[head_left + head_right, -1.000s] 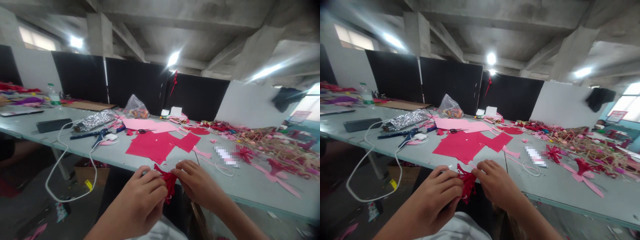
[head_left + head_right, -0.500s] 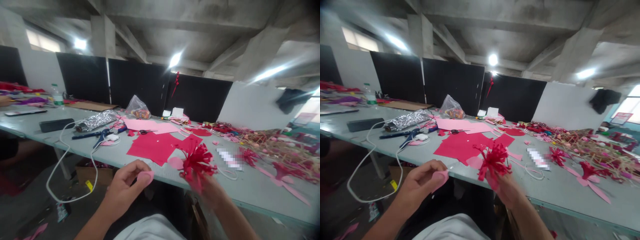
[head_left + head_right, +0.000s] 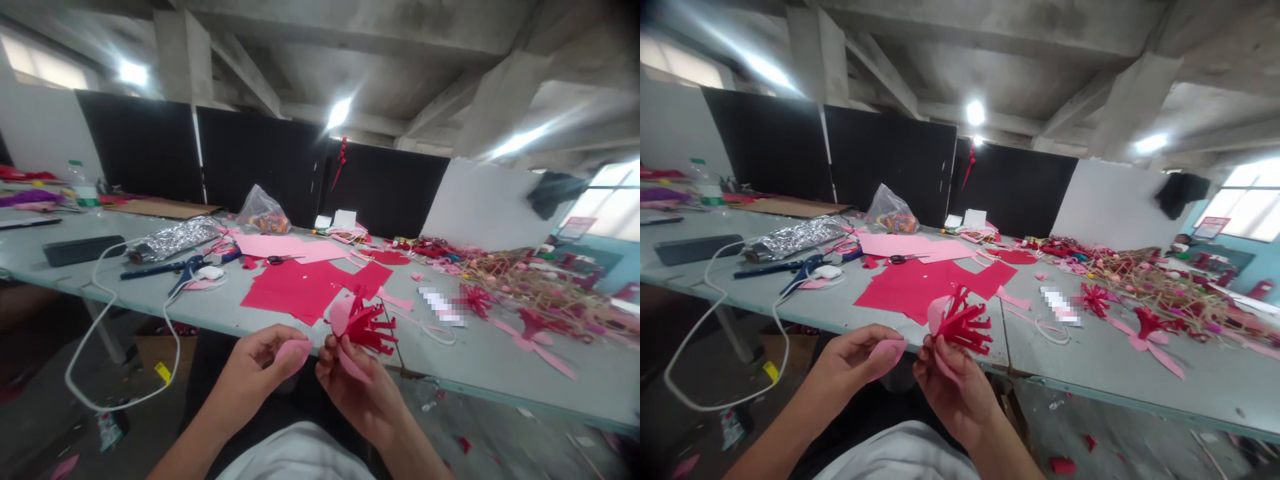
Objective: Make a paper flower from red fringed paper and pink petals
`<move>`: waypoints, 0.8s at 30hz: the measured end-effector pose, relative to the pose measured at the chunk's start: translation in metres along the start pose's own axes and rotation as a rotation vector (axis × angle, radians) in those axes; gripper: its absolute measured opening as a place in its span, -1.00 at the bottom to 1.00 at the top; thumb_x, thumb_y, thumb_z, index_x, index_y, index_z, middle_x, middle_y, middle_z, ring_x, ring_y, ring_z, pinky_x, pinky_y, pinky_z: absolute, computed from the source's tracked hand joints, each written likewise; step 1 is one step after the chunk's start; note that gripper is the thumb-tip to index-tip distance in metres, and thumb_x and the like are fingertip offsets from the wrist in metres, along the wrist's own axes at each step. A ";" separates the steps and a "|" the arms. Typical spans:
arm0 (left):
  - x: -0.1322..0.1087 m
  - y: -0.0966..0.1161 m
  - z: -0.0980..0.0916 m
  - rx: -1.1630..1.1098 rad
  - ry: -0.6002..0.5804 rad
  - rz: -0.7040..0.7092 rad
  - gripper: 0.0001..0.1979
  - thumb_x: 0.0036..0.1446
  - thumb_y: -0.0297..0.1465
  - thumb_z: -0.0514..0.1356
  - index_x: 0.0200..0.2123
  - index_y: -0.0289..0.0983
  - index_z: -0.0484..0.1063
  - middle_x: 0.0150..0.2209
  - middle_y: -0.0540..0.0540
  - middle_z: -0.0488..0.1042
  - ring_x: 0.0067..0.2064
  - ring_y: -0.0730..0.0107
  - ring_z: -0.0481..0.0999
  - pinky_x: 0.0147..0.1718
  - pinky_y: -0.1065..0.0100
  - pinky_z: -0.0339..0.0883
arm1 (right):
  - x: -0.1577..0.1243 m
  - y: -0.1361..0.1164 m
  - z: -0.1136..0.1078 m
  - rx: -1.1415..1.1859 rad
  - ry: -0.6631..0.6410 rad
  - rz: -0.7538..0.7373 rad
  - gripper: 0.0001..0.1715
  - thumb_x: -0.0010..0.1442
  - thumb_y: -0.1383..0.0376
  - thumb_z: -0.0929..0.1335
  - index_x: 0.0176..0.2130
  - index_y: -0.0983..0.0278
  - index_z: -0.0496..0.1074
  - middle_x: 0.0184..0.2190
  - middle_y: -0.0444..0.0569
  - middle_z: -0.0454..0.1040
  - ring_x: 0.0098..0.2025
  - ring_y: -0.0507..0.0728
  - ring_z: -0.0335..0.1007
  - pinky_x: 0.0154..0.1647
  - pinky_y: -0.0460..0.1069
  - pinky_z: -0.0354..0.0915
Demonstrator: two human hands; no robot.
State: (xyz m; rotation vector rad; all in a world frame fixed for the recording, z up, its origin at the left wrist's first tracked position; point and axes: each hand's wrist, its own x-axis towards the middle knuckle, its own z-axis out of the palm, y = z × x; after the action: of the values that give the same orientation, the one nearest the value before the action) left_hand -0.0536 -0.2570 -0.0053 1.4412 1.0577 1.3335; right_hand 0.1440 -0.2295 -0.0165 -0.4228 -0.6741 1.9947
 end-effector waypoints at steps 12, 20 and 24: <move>-0.009 0.009 0.006 0.733 0.207 0.940 -0.76 0.15 -0.59 0.35 -0.15 -0.20 0.59 -0.30 -0.05 0.62 -0.27 0.40 0.52 -0.20 0.33 0.38 | -0.008 0.016 0.010 0.252 -0.001 0.129 -0.80 0.18 0.26 0.55 -0.25 0.36 0.60 -0.30 -0.04 0.62 -0.23 0.04 0.52 -0.10 -0.07 0.42; -0.012 0.008 0.006 0.954 0.273 1.255 -0.75 0.05 -0.59 0.44 -0.19 -0.26 0.61 -0.33 -0.03 0.66 -0.29 0.37 0.50 -0.14 0.20 0.36 | -0.012 0.024 0.021 0.323 0.040 0.121 -0.80 0.09 0.36 0.60 -0.30 0.39 0.59 -0.37 -0.03 0.60 -0.33 0.02 0.47 -0.17 -0.06 0.41; -0.011 0.008 0.008 0.951 0.295 1.261 -0.77 0.06 -0.61 0.43 -0.24 -0.24 0.61 -0.36 0.02 0.65 -0.33 0.42 0.50 -0.15 0.22 0.36 | -0.013 0.026 0.023 0.337 0.061 0.140 -0.75 0.05 0.37 0.61 -0.27 0.42 0.60 -0.35 0.00 0.60 -0.32 0.02 0.48 -0.15 -0.07 0.41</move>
State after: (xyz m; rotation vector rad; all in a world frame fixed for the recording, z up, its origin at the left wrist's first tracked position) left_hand -0.0460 -0.2698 -0.0005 2.9916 1.0021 2.0330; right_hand 0.1196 -0.2574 -0.0137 -0.3320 -0.2668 2.1683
